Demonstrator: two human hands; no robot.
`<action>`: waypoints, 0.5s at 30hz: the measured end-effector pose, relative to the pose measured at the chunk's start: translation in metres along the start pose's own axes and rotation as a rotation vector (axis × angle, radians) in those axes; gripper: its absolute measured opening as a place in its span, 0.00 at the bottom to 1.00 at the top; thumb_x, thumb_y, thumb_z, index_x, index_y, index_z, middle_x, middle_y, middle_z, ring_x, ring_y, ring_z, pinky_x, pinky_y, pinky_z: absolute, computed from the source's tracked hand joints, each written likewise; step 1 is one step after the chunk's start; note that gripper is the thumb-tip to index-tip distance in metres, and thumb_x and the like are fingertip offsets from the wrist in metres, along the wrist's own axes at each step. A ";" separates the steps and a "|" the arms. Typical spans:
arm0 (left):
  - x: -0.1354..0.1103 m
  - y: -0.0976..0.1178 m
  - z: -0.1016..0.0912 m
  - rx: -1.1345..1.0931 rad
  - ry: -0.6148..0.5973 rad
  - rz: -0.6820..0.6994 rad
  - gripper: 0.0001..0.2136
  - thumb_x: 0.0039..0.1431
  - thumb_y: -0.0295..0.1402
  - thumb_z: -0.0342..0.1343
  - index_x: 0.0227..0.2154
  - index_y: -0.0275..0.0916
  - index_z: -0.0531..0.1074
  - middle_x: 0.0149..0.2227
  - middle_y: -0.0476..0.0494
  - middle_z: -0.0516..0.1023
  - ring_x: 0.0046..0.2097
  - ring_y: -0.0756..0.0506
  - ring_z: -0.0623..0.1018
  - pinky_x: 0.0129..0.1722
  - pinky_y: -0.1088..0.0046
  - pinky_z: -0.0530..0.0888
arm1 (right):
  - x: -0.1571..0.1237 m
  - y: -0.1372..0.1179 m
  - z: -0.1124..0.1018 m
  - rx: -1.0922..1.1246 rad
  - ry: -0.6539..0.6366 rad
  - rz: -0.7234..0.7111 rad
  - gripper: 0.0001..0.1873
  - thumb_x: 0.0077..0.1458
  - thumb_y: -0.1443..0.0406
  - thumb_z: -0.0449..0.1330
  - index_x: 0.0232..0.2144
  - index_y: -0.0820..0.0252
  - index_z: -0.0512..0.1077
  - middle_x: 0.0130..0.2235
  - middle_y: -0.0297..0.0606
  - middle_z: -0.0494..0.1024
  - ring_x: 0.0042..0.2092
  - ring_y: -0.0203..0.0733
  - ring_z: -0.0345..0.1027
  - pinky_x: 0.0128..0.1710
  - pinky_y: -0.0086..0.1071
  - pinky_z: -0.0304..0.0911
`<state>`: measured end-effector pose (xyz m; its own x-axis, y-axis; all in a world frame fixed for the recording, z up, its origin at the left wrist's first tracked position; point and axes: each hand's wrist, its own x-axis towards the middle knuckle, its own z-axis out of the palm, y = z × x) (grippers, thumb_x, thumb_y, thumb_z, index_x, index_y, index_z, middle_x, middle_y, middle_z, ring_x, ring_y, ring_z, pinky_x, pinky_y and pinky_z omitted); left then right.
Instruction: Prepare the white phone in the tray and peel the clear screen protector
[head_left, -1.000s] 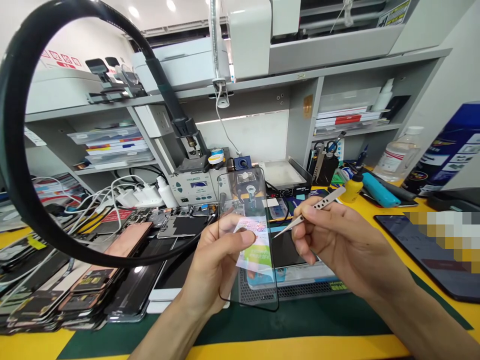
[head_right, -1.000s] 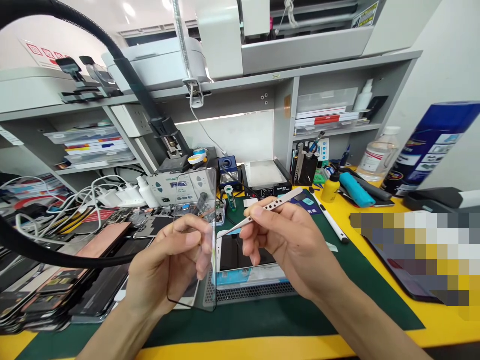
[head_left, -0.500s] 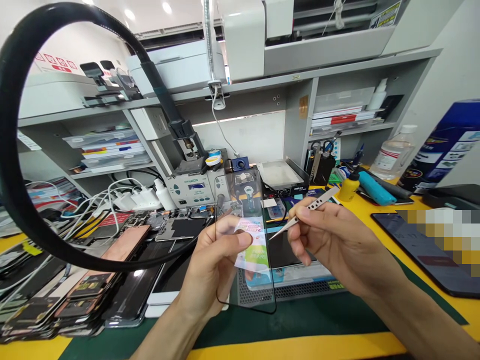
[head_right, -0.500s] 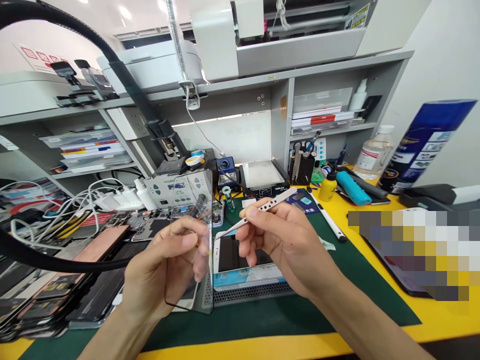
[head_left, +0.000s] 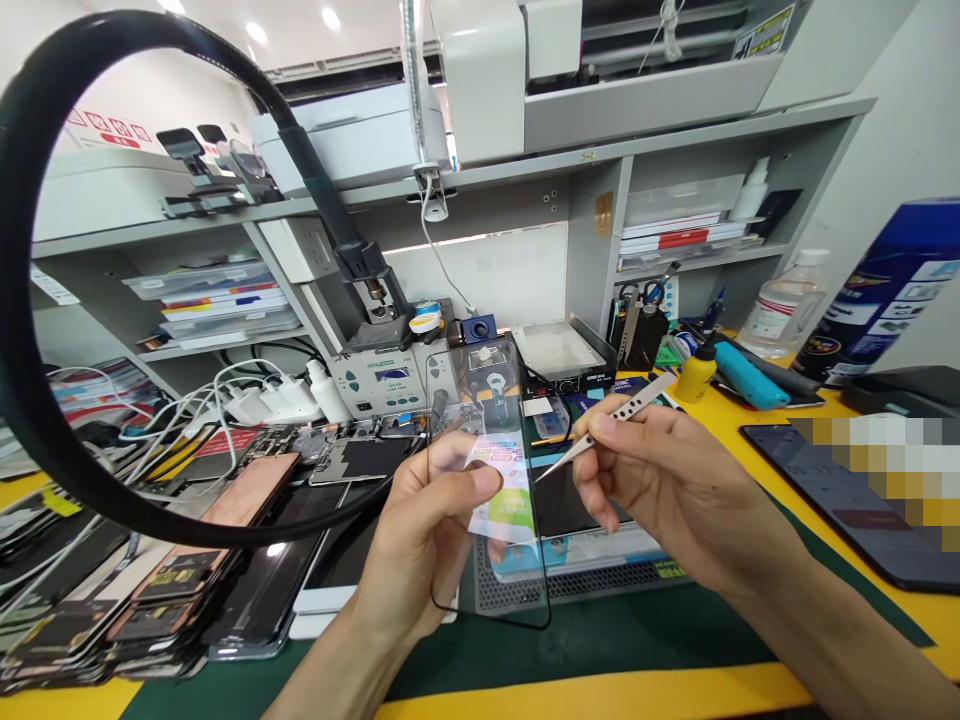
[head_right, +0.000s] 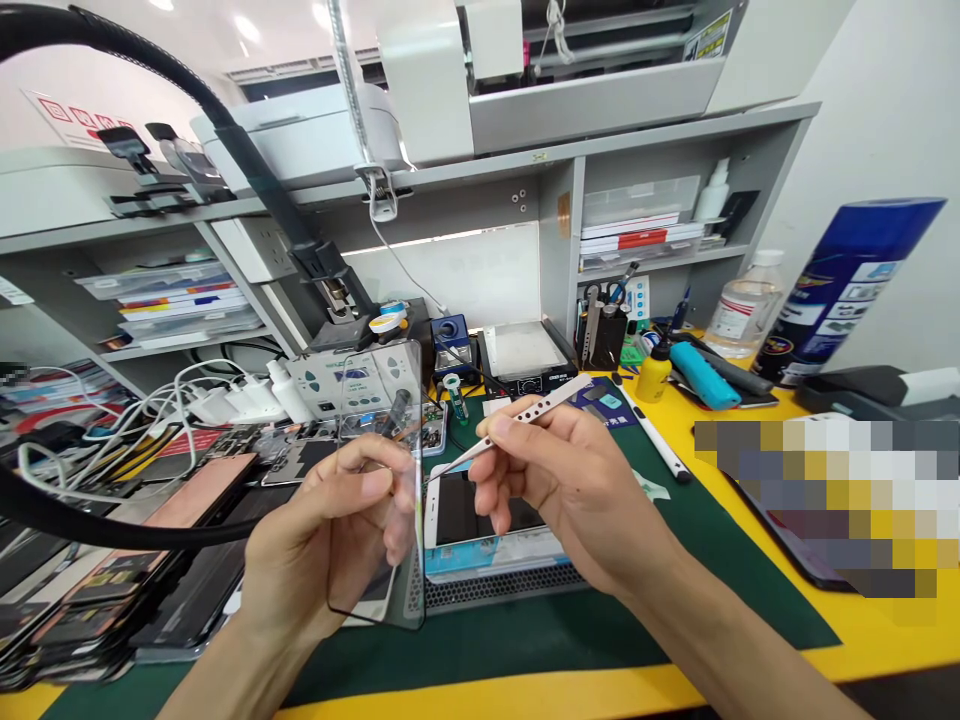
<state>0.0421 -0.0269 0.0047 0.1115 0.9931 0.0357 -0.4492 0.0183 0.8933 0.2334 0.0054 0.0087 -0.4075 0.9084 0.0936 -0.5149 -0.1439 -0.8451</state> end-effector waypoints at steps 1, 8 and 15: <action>0.000 0.000 0.000 0.007 0.008 -0.002 0.05 0.48 0.31 0.64 0.27 0.35 0.77 0.21 0.47 0.76 0.18 0.52 0.70 0.20 0.78 0.66 | 0.000 0.000 0.000 -0.003 0.001 -0.002 0.08 0.55 0.64 0.67 0.28 0.62 0.75 0.25 0.39 0.79 0.24 0.37 0.72 0.21 0.25 0.67; -0.001 0.002 0.002 0.012 0.024 -0.011 0.05 0.48 0.31 0.64 0.26 0.35 0.77 0.21 0.48 0.76 0.18 0.52 0.70 0.21 0.77 0.65 | 0.001 -0.001 0.000 -0.014 -0.008 -0.005 0.08 0.56 0.63 0.67 0.28 0.62 0.75 0.26 0.38 0.78 0.24 0.36 0.71 0.21 0.25 0.67; -0.001 0.002 0.003 0.021 0.028 -0.004 0.04 0.48 0.31 0.64 0.26 0.35 0.76 0.21 0.48 0.75 0.18 0.52 0.70 0.21 0.77 0.65 | 0.000 0.000 0.000 -0.014 0.000 -0.010 0.08 0.56 0.64 0.67 0.28 0.62 0.75 0.25 0.38 0.79 0.24 0.36 0.72 0.21 0.25 0.67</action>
<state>0.0433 -0.0285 0.0077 0.0881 0.9959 0.0195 -0.4300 0.0204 0.9026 0.2332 0.0056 0.0088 -0.4027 0.9096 0.1021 -0.5085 -0.1295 -0.8513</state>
